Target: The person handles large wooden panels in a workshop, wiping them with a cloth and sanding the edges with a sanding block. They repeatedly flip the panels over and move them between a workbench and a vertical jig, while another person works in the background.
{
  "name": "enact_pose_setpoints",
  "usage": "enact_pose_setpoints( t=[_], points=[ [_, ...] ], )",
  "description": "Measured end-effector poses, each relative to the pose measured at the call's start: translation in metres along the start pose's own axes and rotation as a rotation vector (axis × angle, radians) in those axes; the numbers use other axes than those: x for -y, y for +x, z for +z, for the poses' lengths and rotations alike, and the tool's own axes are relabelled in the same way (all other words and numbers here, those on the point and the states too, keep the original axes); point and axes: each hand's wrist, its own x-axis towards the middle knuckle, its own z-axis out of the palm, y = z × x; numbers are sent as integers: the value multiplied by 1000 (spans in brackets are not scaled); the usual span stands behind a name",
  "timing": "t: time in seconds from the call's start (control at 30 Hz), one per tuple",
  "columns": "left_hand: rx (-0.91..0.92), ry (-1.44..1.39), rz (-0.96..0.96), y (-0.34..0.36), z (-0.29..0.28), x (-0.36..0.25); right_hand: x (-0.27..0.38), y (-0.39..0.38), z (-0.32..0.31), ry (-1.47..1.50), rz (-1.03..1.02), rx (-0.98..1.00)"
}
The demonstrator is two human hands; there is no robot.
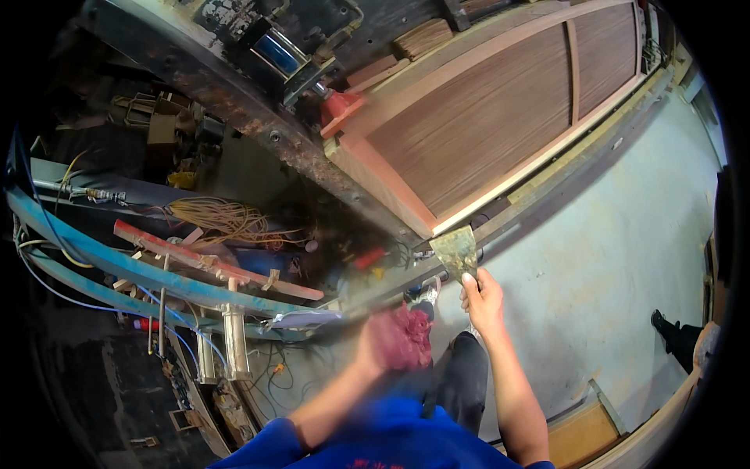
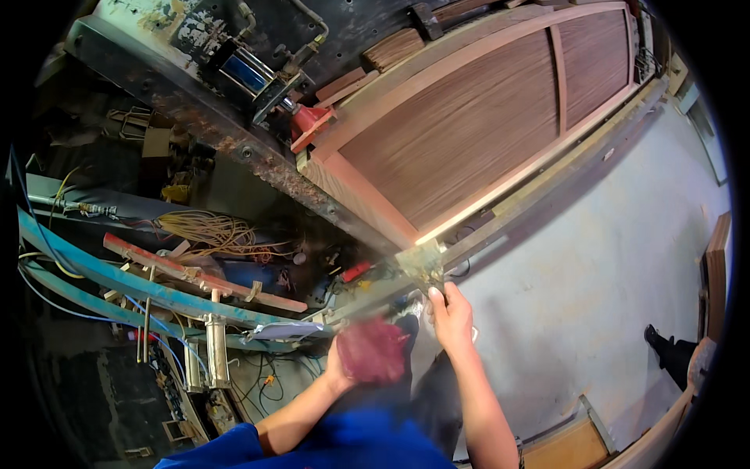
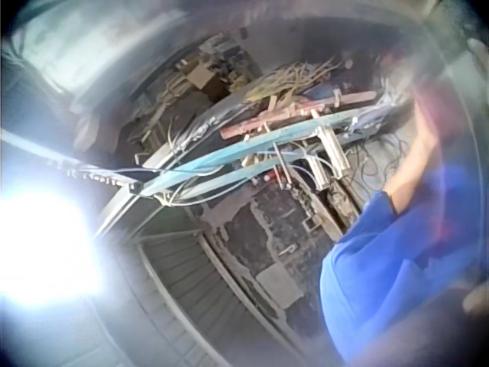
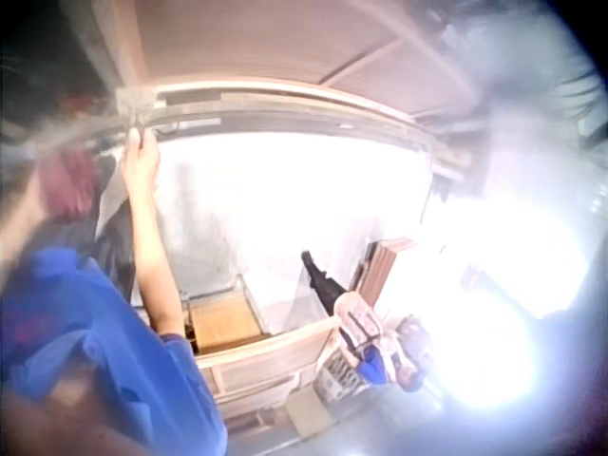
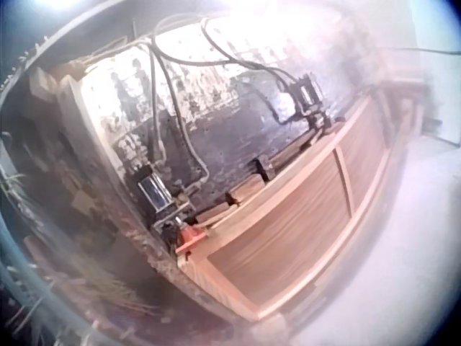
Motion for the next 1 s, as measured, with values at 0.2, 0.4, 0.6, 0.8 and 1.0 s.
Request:
enact_pose_setpoints(
  t=[0.2,0.4,0.6,0.8,1.0],
  points=[
    [-8,4,-70,31,-37,-41,32,145,58,-648,-458,-72],
    [31,-281,-132,54,-76,-82,117,242,97,-1126,-813,64],
    [42,-283,-172,75,-90,-114,148,277,118,-1290,-834,126],
    [19,-298,-155,82,-87,-127,159,283,129,-1360,-832,190],
    [-80,-201,-136,93,-94,-124,155,294,143,-1347,-931,248]
  ],
)
